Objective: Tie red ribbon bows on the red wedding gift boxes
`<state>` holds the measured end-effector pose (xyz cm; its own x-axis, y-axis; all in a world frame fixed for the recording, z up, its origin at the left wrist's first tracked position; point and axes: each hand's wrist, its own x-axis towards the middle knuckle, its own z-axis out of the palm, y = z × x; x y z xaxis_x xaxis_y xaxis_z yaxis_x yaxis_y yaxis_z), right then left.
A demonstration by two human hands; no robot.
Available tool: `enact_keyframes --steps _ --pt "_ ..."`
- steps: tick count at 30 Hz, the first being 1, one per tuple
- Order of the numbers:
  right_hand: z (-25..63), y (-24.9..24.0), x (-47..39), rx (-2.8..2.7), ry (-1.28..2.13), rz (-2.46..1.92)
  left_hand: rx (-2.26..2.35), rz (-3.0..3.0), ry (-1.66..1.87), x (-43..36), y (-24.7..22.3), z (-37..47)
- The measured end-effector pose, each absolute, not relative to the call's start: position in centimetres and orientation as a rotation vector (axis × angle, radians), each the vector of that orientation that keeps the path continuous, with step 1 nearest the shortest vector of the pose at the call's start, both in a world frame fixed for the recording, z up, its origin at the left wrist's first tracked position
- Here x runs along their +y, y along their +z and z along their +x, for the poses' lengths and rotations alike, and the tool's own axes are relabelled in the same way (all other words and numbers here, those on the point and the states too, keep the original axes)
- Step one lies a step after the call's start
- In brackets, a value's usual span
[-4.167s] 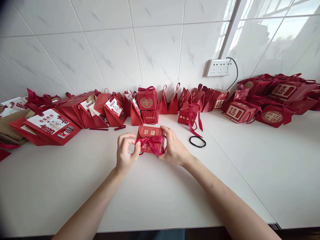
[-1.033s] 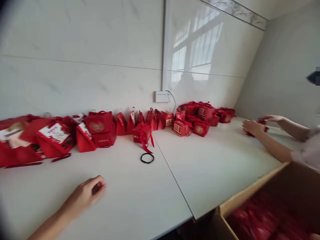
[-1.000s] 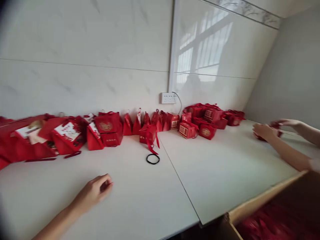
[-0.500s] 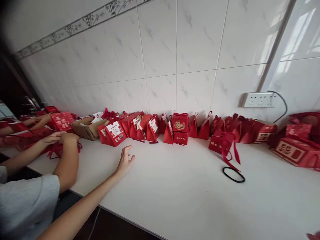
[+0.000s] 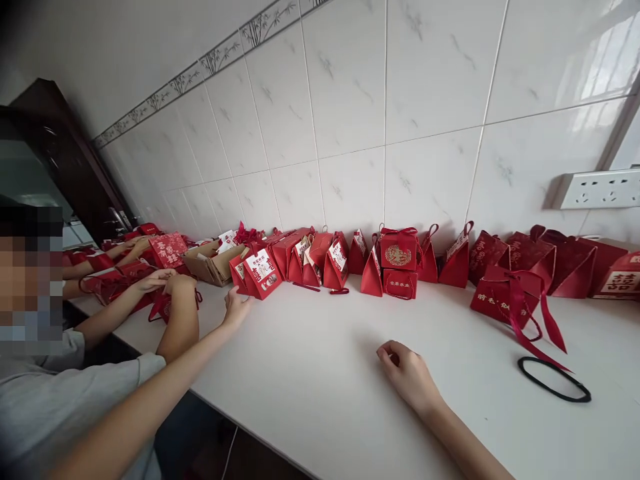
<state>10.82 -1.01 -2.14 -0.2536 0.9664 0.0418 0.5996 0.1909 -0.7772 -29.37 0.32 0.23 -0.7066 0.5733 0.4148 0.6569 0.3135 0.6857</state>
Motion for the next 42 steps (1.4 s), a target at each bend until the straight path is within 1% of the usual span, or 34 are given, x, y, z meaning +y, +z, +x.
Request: enact_keyframes --steps 4,8,14,17,21,27,30,34,38,42 --pt "11.1 -3.2 -0.7 -1.918 0.935 -1.447 -2.462 -1.248 -1.243 1.8 3.3 -29.6" --pt "11.2 -3.3 -0.3 -1.874 0.987 -1.423 -2.469 -1.24 -1.182 3.5 5.6 -29.8" --pt "11.0 -2.9 0.3 -1.781 1.104 -1.392 -2.48 -1.246 -1.143 5.6 7.2 -29.9" --pt "11.2 -2.9 0.4 -1.746 1.172 -1.382 -2.382 -1.308 -1.124 5.2 7.5 -28.4" --pt "11.4 -2.9 0.3 -1.732 1.207 -1.335 -2.147 -1.553 -1.07 3.8 7.0 -24.2" --pt "11.4 -2.6 -0.1 -1.725 1.171 -1.295 -1.974 -1.979 -0.837 2.6 4.3 -18.5" --pt "11.6 -2.6 -0.1 -1.714 1.167 -1.271 -1.906 -2.139 -0.686 2.2 3.2 -16.7" --pt "11.6 -2.7 0.0 -1.708 1.159 -1.253 -1.657 -2.448 -0.401 1.3 2.3 -14.3" --pt "11.5 -2.7 0.1 -1.705 1.153 -1.246 -1.582 -2.481 -0.269 1.5 1.3 -13.0" --pt "11.5 -2.8 0.2 -1.711 1.16 -1.233 -1.639 -2.426 -0.303 2.2 1.1 -13.5"
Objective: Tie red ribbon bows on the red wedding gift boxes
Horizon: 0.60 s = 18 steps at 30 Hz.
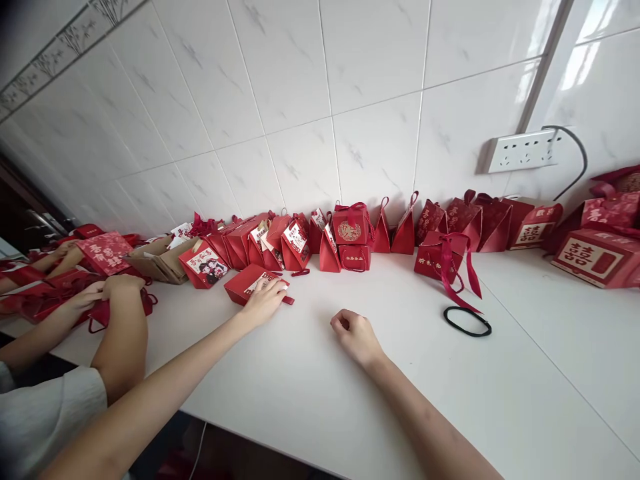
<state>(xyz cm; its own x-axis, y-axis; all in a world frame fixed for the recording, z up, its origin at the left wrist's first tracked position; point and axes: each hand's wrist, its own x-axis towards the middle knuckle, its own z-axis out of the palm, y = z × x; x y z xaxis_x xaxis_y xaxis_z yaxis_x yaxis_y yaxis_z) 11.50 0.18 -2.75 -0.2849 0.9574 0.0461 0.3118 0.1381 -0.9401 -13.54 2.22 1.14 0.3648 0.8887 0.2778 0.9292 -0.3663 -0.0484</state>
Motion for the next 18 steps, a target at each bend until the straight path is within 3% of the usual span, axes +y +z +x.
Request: enact_keyframes --steps 5,8,14,18 --pt "11.5 -2.7 0.1 -1.69 1.173 -1.234 -1.677 -2.366 -0.564 2.1 4.3 -13.1" --pt "11.5 -2.4 -0.3 -1.672 1.168 -1.247 -1.667 -2.303 -0.919 1.8 7.5 -11.4" --pt "12.4 -1.8 -0.6 -1.356 1.131 -0.992 -1.454 -2.177 -2.69 1.4 10.0 -5.8" --pt "14.6 -1.6 0.6 -1.138 1.122 -0.944 -1.29 -2.139 -3.257 1.7 7.5 -2.8"
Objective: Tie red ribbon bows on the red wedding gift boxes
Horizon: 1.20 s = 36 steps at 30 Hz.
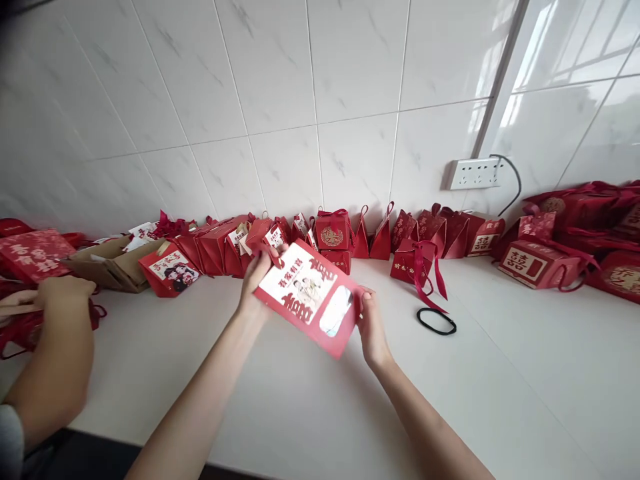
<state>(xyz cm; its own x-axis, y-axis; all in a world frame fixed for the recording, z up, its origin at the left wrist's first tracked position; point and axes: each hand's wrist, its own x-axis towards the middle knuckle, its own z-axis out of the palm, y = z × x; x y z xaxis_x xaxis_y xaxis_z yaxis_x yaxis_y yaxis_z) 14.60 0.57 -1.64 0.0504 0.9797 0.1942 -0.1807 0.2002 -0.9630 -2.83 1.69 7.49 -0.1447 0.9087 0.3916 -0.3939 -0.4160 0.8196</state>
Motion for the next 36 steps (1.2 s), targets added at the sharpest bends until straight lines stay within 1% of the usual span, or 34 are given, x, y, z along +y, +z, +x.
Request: enact_keyframes --steps 4,6,7,9,11,12,14,16,20,24,28,30,33,36 --pt "17.2 0.2 1.2 -1.263 0.879 -1.126 0.676 0.907 1.481 1.3 4.3 -1.9" --pt "17.9 1.8 1.0 -1.462 0.89 -1.078 0.627 0.844 1.398 0.8 3.4 -1.9" --pt "18.1 2.7 0.7 -1.571 0.983 -1.012 0.596 0.827 1.366 0.5 3.2 -1.9" --pt "18.0 4.2 0.1 -1.733 1.286 -0.849 0.552 0.813 1.306 0.0 3.2 -1.9" --pt "17.6 5.0 -0.6 -1.788 1.574 -0.736 0.539 0.824 1.243 -0.3 3.3 -1.9" --pt "17.4 5.1 -1.0 -1.77 1.663 -0.716 0.55 0.842 1.219 -0.3 3.4 -1.8" --pt "17.0 4.7 -1.6 -1.662 1.711 -0.735 0.588 0.876 1.208 -0.4 3.5 -1.7" --pt "16.8 3.8 -2.1 -1.538 1.668 -0.788 0.598 0.873 1.214 -0.4 3.5 -1.6" --pt "16.6 2.1 -2.9 -1.454 1.409 -0.901 0.633 0.839 1.316 -0.4 3.3 -1.3" --pt "16.6 1.3 -3.1 -1.624 0.918 -0.939 0.751 1.203 1.511 -1.2 2.9 -0.9" --pt "16.7 0.8 -2.9 -1.821 0.305 -0.684 0.763 1.732 1.689 -2.4 2.9 -0.4" --pt "16.7 0.8 -2.8 -1.829 0.072 -0.565 0.696 1.96 1.763 -2.7 2.9 -0.2" --pt "16.6 1.1 -2.8 -1.817 -0.139 -0.552 0.564 2.247 1.811 -2.9 3.2 -0.2" --pt "16.5 1.4 -2.9 -1.852 -0.224 -0.568 0.511 2.371 1.815 -2.8 3.4 -0.4"
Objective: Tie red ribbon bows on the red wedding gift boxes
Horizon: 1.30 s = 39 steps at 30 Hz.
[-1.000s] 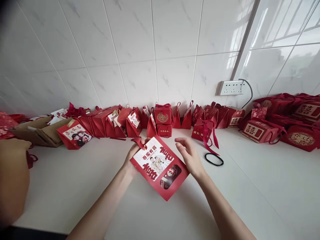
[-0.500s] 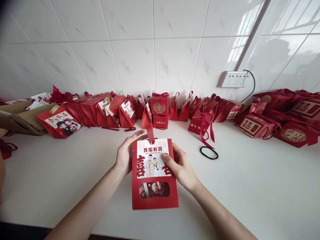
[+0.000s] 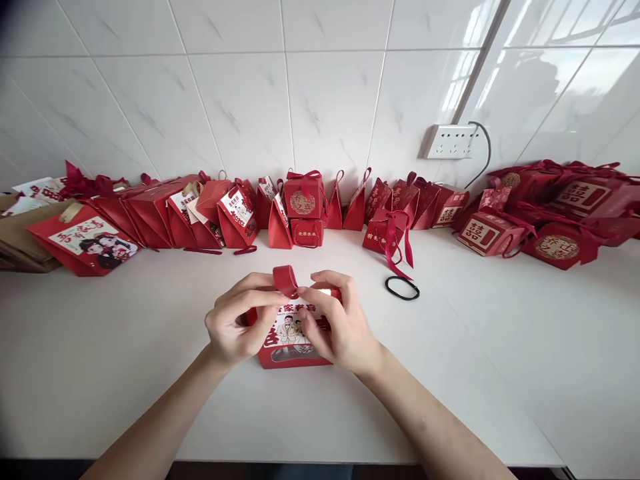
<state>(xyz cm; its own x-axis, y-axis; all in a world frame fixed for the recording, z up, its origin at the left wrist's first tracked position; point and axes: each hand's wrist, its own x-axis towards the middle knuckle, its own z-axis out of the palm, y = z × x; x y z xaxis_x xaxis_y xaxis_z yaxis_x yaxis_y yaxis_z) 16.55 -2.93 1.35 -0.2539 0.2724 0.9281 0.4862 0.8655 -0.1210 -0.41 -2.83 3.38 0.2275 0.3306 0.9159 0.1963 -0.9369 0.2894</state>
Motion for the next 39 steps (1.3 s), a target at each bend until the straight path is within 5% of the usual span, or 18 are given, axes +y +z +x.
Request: enact_keyframes --steps 39 --pt "16.29 2.24 -3.6 -1.774 0.009 -0.577 0.607 2.263 1.859 -3.37 3.39 0.39"
